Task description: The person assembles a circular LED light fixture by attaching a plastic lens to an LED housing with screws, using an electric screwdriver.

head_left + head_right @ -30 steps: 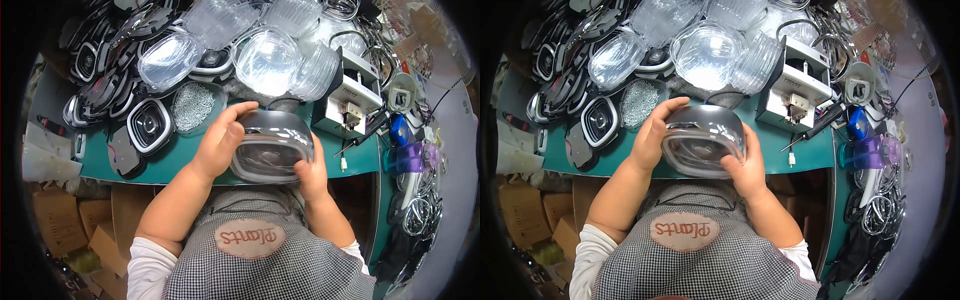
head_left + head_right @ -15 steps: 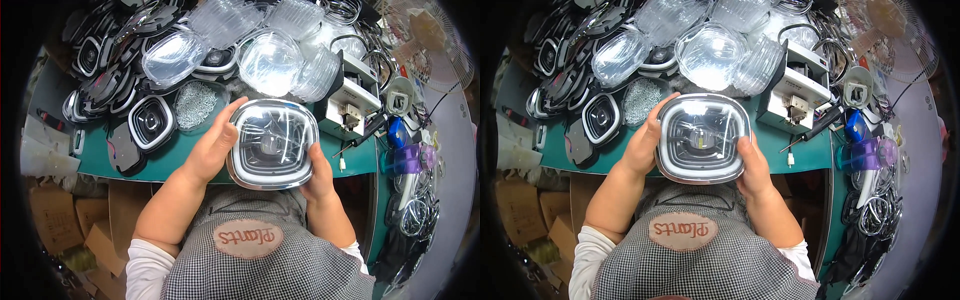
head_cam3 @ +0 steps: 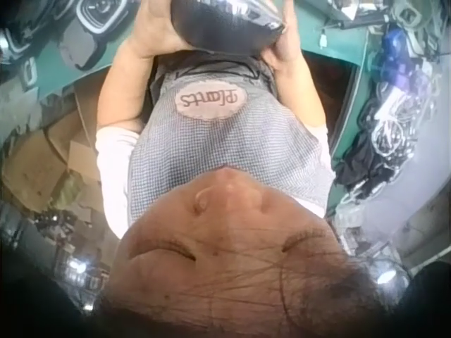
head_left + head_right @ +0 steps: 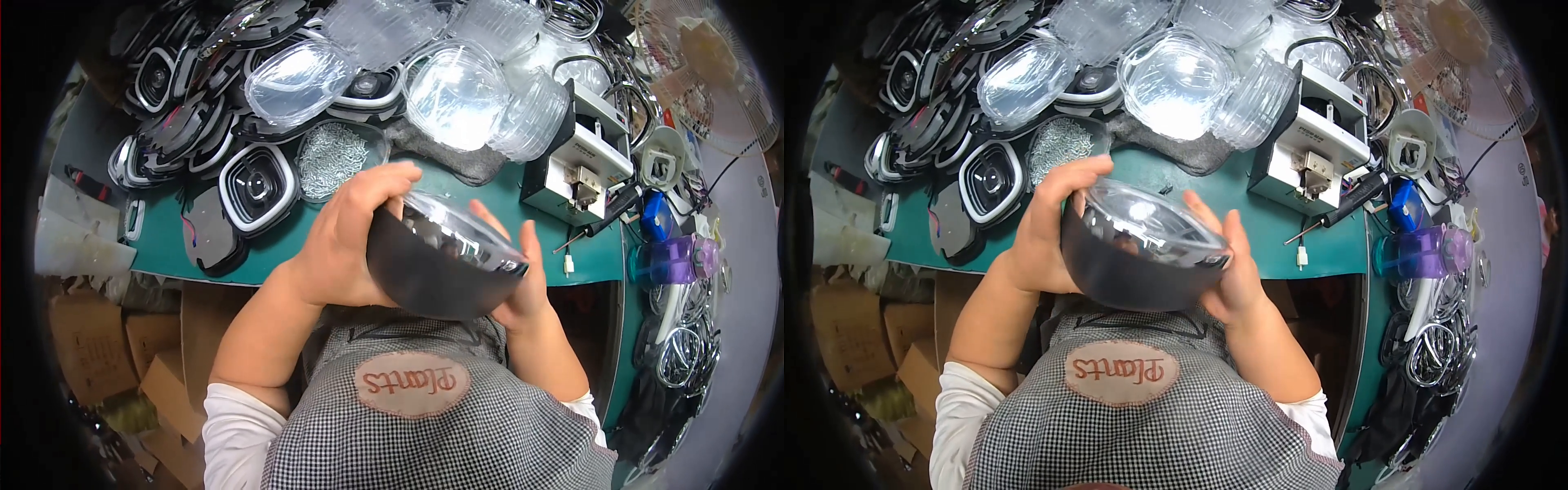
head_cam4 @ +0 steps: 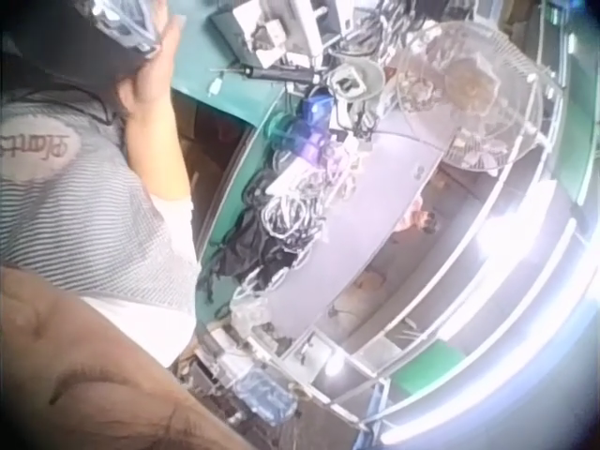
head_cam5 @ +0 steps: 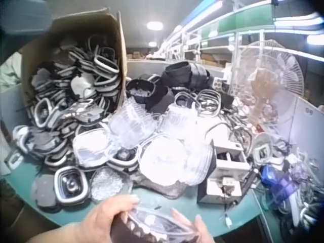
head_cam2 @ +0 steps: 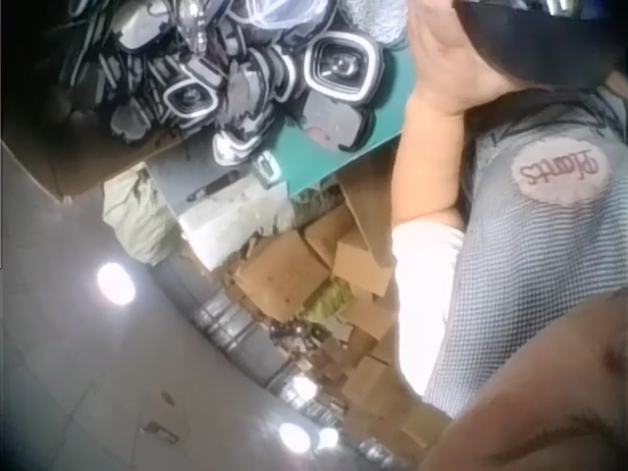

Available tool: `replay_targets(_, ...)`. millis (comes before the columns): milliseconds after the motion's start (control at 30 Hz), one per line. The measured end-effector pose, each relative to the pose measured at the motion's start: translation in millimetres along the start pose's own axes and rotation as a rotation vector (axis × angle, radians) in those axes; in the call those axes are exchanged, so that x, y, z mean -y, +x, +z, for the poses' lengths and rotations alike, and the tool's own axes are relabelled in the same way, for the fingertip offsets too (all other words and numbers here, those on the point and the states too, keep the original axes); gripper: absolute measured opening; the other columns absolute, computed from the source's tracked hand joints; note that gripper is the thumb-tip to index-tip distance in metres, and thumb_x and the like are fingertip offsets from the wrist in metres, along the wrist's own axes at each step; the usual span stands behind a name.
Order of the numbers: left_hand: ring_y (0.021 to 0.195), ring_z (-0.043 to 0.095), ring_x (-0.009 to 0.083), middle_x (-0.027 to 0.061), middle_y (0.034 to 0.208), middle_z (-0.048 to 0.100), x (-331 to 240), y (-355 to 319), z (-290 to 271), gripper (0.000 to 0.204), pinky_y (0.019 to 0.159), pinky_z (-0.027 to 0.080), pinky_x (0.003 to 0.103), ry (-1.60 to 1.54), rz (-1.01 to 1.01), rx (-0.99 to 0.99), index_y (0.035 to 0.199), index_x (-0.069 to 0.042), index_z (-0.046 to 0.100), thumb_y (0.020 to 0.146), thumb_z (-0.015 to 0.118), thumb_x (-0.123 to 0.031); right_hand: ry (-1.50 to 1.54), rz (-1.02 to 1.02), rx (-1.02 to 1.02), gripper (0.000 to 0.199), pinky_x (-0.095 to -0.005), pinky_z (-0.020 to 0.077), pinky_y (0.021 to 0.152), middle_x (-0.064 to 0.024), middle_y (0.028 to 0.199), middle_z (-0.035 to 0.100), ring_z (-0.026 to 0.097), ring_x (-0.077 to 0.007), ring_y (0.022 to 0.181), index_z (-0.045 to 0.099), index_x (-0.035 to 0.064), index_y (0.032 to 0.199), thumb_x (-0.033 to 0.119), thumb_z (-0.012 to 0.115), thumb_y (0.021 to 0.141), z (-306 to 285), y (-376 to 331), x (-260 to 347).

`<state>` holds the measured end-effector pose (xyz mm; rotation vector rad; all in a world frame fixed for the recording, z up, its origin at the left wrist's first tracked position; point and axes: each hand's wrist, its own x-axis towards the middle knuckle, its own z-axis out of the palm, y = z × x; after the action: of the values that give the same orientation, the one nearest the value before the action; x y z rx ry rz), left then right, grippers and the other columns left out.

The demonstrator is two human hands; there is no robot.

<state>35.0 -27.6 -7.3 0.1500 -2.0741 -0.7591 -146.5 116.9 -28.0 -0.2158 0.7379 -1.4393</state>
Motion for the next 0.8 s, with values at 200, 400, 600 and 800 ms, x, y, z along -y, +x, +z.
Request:
replay_targets(200, 0.09, 0.056, 0.025, 0.0117, 0.109, 0.056, -15, -9, 9, 0.109, 0.082, 0.047, 0.037, -0.034, -0.136, -0.015, 0.129, -0.003, 0.044, 0.041, 0.097, -0.04, -0.369, -0.603, -0.12, 0.099, -0.0476, 0.0349, 0.11, -0.0223, 0.144, 0.04, 0.042, -0.0311, 0.131, 0.028, 0.0019, 0.145, 0.079, 0.038, 0.085, 7, 3, -12)
replay_targets(400, 0.095, 0.055, 0.0296, 0.0138, 0.112, 0.056, -16, -12, 11, 0.11, 0.086, 0.047, 0.04, -0.008, -0.081, -0.054, 0.133, -0.003, 0.042, 0.044, 0.096, -0.039, -0.708, -0.871, -0.134, 0.102, -0.0466, 0.0348, 0.109, -0.0208, 0.141, 0.042, 0.045, -0.0313, 0.128, 0.027, 0.0016, 0.145, 0.077, 0.053, 0.08, 2, -4, -22)
replay_targets(600, 0.106, 0.054, 0.0318, 0.0181, 0.123, 0.052, -21, -21, 20, 0.11, 0.089, 0.047, 0.041, -0.179, -0.186, -0.066, 0.134, -0.002, 0.04, 0.049, 0.095, -0.044, -0.818, -1.128, -0.132, 0.102, -0.0391, 0.0455, 0.093, -0.0209, 0.125, 0.052, 0.057, -0.0278, 0.106, 0.045, -0.0073, 0.129, 0.066, 0.078, 0.067, -18, 5, -23)
replay_targets(800, 0.1, 0.056, 0.0277, 0.0169, 0.116, 0.054, -22, -21, 23, 0.103, 0.085, 0.049, 0.039, 0.145, -0.188, -0.028, 0.124, 0.002, 0.052, 0.051, 0.087, -0.062, -1.402, -1.348, -0.042, 0.08, -0.0404, 0.0516, 0.079, -0.0194, 0.104, 0.063, 0.062, -0.0322, 0.091, 0.057, -0.0046, 0.116, 0.05, 0.083, 0.064, -6, 10, 4)
